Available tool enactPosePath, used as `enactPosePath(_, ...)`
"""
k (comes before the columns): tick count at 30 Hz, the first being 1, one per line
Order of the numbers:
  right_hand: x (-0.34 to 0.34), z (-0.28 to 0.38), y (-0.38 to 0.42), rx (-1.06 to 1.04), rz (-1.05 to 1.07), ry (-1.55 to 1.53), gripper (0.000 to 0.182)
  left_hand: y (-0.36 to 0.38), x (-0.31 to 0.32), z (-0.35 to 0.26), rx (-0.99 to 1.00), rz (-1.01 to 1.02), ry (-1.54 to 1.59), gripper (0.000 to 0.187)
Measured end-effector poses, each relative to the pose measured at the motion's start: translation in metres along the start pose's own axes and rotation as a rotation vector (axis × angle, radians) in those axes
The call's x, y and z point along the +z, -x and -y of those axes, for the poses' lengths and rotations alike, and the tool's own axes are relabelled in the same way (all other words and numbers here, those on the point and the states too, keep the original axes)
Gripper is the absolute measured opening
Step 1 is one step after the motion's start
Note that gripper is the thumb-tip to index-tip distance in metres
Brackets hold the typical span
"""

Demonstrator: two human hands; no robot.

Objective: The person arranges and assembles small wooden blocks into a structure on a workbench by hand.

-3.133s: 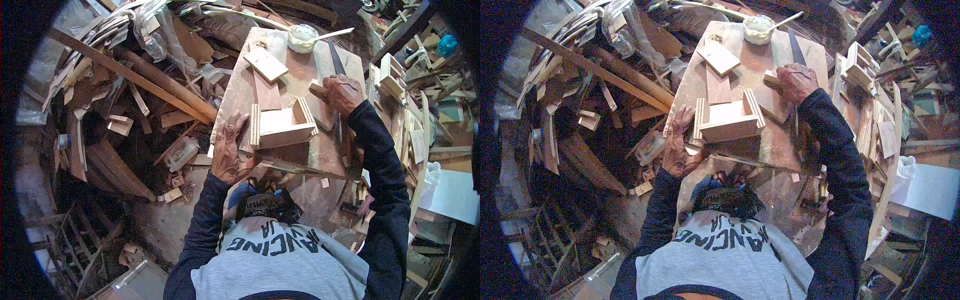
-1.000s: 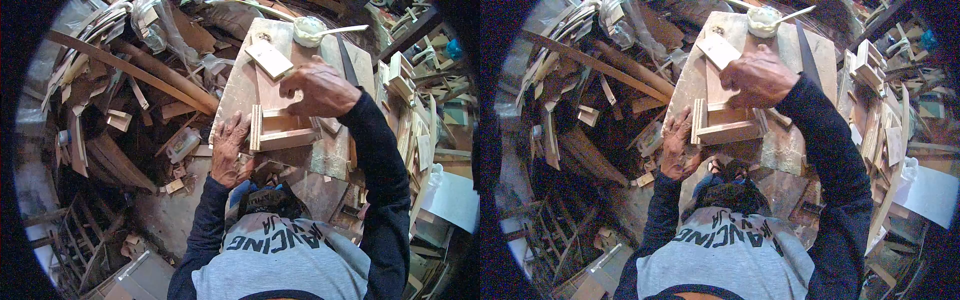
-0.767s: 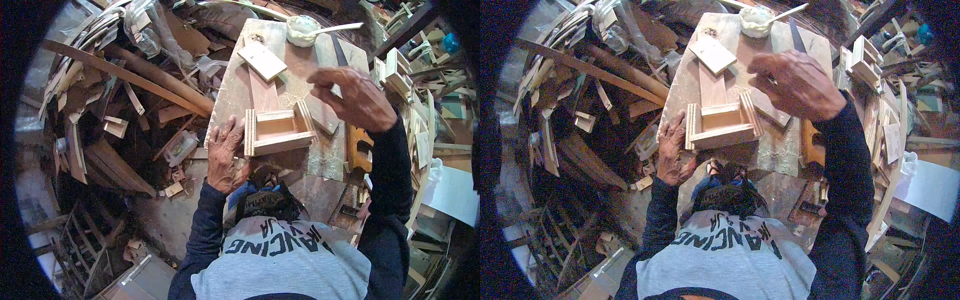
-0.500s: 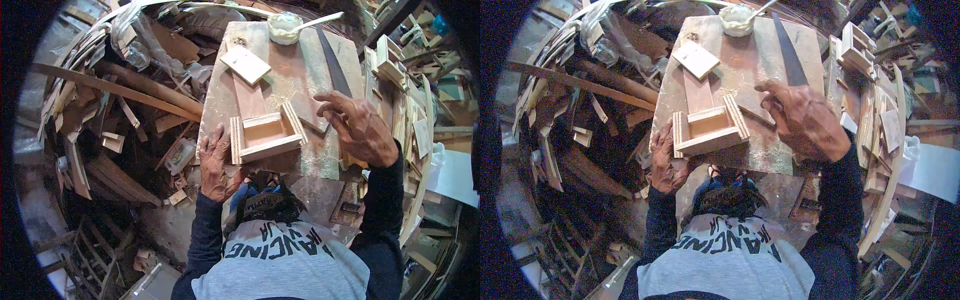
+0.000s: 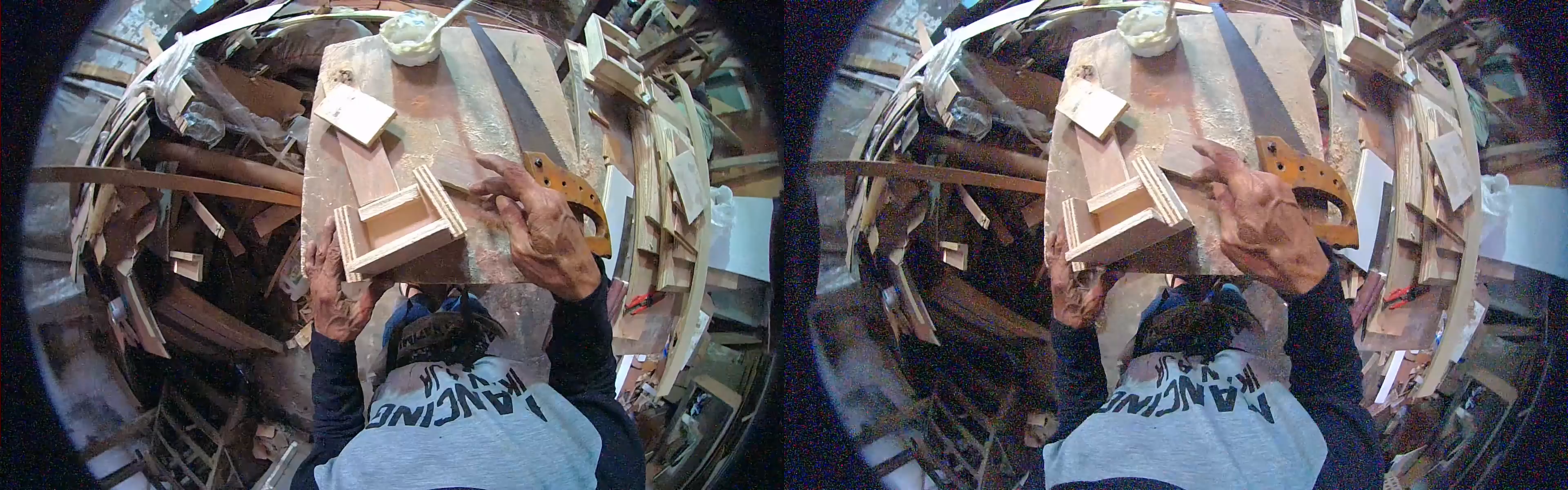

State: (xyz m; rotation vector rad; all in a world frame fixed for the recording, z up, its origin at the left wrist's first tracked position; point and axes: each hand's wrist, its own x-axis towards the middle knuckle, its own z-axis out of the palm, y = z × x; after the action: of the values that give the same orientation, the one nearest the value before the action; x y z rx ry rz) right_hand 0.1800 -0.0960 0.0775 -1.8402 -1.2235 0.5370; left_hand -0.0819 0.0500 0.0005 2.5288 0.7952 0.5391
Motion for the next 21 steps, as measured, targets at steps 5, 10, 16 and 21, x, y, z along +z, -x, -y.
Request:
enactPosePath(5,0.005,-0.024,0.010,-0.080,-0.071,-0.151,0.044,0.005,0.002,0.001,-0.039,-0.043,0.022,0.081)
enactPosePath(10,0.013,-0.023,0.015,-0.074,-0.144,-0.062,0.045,0.015,0.012,0.019,-0.116,-0.011,0.162,0.073)
enactPosePath(16,0.018,-0.024,0.013,-0.113,-0.129,-0.055,0.042,0.011,0.001,0.008,-0.151,0.070,0.111,0.069)
enactPosePath(21,0.033,-0.037,0.003,-0.192,-0.154,-0.078,0.051,0.019,0.010,0.016,-0.231,-0.032,0.238,0.064)
